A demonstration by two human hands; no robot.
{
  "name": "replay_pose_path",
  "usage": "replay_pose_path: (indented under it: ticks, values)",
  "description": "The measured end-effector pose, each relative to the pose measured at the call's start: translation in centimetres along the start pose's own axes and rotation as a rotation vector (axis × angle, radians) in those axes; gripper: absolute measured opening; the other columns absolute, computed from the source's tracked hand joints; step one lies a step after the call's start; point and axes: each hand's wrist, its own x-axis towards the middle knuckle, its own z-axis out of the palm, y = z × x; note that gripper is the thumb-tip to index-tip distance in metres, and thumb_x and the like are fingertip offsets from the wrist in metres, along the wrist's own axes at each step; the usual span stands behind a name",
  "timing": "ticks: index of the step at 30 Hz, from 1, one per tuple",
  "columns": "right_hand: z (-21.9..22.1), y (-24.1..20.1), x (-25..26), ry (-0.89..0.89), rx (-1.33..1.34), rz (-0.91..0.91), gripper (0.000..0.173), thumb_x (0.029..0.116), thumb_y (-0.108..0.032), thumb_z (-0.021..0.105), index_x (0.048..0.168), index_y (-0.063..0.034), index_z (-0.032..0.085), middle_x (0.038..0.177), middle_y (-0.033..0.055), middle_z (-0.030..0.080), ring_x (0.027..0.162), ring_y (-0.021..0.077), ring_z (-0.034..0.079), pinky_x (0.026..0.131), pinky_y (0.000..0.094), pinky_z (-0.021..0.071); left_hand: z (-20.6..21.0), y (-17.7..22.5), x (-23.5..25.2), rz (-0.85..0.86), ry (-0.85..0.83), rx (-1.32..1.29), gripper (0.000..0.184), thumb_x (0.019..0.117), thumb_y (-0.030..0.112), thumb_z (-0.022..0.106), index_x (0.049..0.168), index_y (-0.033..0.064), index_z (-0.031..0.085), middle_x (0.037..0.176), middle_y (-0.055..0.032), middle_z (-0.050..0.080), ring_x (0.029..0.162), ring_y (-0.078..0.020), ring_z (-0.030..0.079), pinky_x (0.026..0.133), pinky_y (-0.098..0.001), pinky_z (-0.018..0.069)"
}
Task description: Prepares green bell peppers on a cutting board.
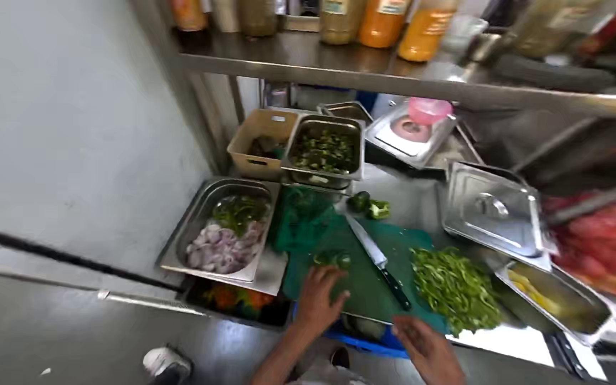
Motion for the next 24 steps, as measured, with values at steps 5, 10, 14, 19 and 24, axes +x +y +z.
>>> replay_pose_path:
  ticks: [5,10,14,19,24]
  values:
    - [0.3,0.0,8.9,0.166,-0.433,0.057,0.044,0.0951,-0.032,0.071,0.132,-0.0088,0.067,0.129,0.0198,0.066,0.12,0.0393,0.063,0.101,0.0571,0.0524,0.6,-0.7,5.4,-0.156,-0.084,0.318,0.078,0.0843,0.06,0.075,0.153,0.0332,0.049,0.162,-0.0104,0.039,0.15,-0.0402,0.033,0.115,-0.0656,0.035]
    - [2.5,0.5,13.0,-0.026,-0.553,0.129,0.044,0.0996,-0.021,0.062,0.142,-0.0093,0.059,0.137,0.0208,0.06,0.13,0.0412,0.055,0.106,0.0529,0.0492,1.2,1.0,8.7,-0.136,-0.248,0.461,0.07,0.0861,0.042,0.078,0.15,0.0274,0.054,0.143,-0.0096,0.06,0.138,-0.0324,0.05,0.119,-0.0562,0.0325]
    - [1.9,0.2,12.2,-0.017,-0.417,0.124,0.046,0.1005,-0.018,0.052,0.145,-0.0091,0.056,0.136,0.0208,0.06,0.125,0.0377,0.059,0.105,0.0496,0.0507,1.5,1.3,8.3,-0.182,0.009,-0.043,0.077,0.082,0.048,0.083,0.145,0.0163,0.054,0.132,-0.0072,0.067,0.119,-0.0199,0.066,0.103,-0.0449,0.0559]
    - [-0.7,1.0,7.1,0.113,0.151,0.276,0.042,0.1066,-0.037,0.049,0.141,-0.0128,0.051,0.085,0.0074,0.066,0.068,0.0217,0.065,0.064,0.0433,0.0578,4.6,-0.9,8.5,-0.063,0.053,-0.122,0.079,0.0772,0.045,0.089,0.142,0.0119,0.058,0.139,-0.0116,0.059,0.124,-0.0234,0.061,0.102,-0.0433,0.0562]
    - [-1.6,0.0,3.9,0.093,0.335,0.461,0.038,0.1043,-0.026,0.049,0.14,-0.0127,0.047,0.078,0.007,0.064,0.057,0.0206,0.064,0.052,0.0398,0.0584,5.3,-2.4,9.1,0.094,-0.007,-0.065,0.076,0.0812,0.052,0.084,0.144,0.0172,0.058,0.137,-0.0066,0.063,0.125,-0.0216,0.061,0.106,-0.0447,0.0533]
